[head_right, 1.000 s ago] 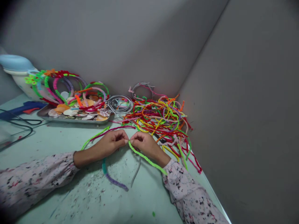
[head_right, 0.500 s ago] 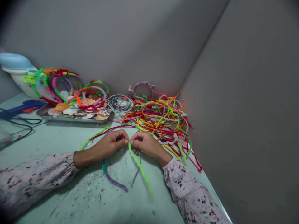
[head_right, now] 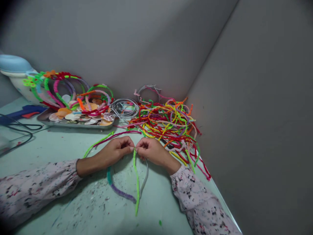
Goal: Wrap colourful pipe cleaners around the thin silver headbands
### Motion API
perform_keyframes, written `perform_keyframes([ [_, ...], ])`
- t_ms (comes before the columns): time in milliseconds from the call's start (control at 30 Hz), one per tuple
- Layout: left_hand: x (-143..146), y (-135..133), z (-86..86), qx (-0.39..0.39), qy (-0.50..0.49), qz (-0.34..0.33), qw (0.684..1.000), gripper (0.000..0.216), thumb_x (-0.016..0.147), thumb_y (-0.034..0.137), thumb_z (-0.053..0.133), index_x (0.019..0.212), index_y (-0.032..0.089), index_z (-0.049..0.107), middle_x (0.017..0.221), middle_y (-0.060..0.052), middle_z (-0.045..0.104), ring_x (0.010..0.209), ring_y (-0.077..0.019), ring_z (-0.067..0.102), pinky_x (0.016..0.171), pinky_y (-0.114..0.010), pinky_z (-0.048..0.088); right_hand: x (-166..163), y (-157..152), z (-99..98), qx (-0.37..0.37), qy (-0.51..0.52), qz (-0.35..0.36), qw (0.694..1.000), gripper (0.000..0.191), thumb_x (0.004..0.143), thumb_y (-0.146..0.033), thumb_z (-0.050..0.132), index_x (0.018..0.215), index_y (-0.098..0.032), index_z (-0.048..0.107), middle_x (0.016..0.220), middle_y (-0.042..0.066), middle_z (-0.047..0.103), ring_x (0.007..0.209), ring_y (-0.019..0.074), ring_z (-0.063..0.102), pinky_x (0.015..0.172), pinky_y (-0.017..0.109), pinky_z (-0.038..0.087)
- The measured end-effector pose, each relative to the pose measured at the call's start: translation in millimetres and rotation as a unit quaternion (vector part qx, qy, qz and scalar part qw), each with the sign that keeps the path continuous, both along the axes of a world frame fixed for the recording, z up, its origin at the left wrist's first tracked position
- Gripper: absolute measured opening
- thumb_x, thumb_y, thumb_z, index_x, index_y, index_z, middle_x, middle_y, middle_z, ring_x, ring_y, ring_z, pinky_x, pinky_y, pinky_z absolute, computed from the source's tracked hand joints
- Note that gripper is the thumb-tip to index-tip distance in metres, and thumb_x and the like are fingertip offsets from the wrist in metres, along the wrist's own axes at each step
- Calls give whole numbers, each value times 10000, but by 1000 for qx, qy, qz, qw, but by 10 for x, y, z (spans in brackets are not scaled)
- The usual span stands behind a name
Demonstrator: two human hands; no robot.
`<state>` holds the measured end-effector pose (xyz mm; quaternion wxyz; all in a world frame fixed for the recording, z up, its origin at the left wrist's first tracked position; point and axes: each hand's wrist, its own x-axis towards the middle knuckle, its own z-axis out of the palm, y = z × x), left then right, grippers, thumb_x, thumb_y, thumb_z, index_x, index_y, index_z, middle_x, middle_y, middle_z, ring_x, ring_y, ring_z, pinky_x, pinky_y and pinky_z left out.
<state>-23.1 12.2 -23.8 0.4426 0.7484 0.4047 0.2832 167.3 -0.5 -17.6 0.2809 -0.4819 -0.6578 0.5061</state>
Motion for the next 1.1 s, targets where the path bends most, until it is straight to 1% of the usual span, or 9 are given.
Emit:
perform_keyframes([
  [100, 0, 0, 6, 0, 1, -1, 1000, 118, 776, 213, 488, 788, 155, 590, 691, 18, 551, 616, -120, 458, 575, -235, 337, -8, -7, 9, 28, -26, 5, 999, 54, 762, -186, 549, 768, -153, 591, 563, -36, 552, 493, 86, 505, 488, 199, 398],
  [200, -1, 8, 1, 2, 9, 2, 1000, 127, 773, 219, 487, 793, 156, 595, 704, 11, 563, 624, -127, 468, 578, -238, 341, -14, -17, 19, 86, -71, 11, 994, 63, 757, -157, 534, 769, -157, 595, 592, -35, 554, 517, 84, 487, 502, 198, 381],
  [333, -2, 19, -11, 7, 11, 4, 1000, 131, 776, 227, 491, 795, 157, 600, 713, 10, 574, 636, -132, 478, 591, -242, 348, -32, -30, 40, 198, -156, 11, 968, 80, 753, -130, 544, 770, -153, 619, 663, -17, 589, 583, 89, 483, 556, 204, 365],
  [433, -4, 20, -13, 6, 10, 4, 1000, 125, 779, 225, 493, 789, 156, 597, 705, 14, 571, 631, -128, 474, 594, -241, 348, -38, -39, 59, 246, -189, 16, 951, 83, 759, -121, 543, 773, -154, 618, 671, -14, 593, 593, 92, 484, 572, 207, 357],
  [500, -3, 17, -13, 6, 9, 4, 1000, 119, 780, 218, 492, 786, 157, 594, 701, 18, 565, 625, -123, 468, 594, -239, 347, -34, -46, 77, 253, -194, 26, 947, 92, 767, -118, 537, 787, -155, 618, 675, -14, 594, 596, 93, 488, 574, 206, 355],
  [600, 1, 9, -11, 6, 8, 4, 1000, 109, 777, 208, 492, 778, 158, 588, 695, 22, 558, 616, -117, 463, 588, -234, 343, -25, -59, 105, 238, -191, 42, 951, 102, 786, -125, 524, 810, -158, 618, 678, -16, 596, 595, 94, 497, 566, 203, 351],
  [733, 7, 0, -1, 0, 13, 7, 1000, 105, 770, 207, 497, 770, 157, 589, 685, 21, 557, 608, -117, 460, 576, -231, 339, -32, -67, 111, 241, -201, 38, 949, 88, 768, -110, 542, 796, -158, 610, 667, -20, 589, 587, 94, 493, 568, 202, 350],
  [900, 9, 4, 3, -4, 10, 7, 1000, 121, 771, 218, 500, 760, 151, 600, 685, 14, 562, 620, -119, 467, 574, -232, 342, -54, -61, 66, 296, -240, 32, 924, 87, 742, -83, 555, 759, -160, 592, 666, -15, 573, 584, 95, 468, 571, 207, 335],
  [1100, 5, 13, -21, -23, -2, 12, 1000, 128, 779, 231, 503, 759, 151, 601, 661, 19, 546, 594, -110, 453, 542, -223, 329, -78, -97, 26, 354, -313, 31, 881, 82, 780, -110, 523, 790, -156, 591, 727, 25, 588, 611, 117, 470, 597, 240, 339],
])
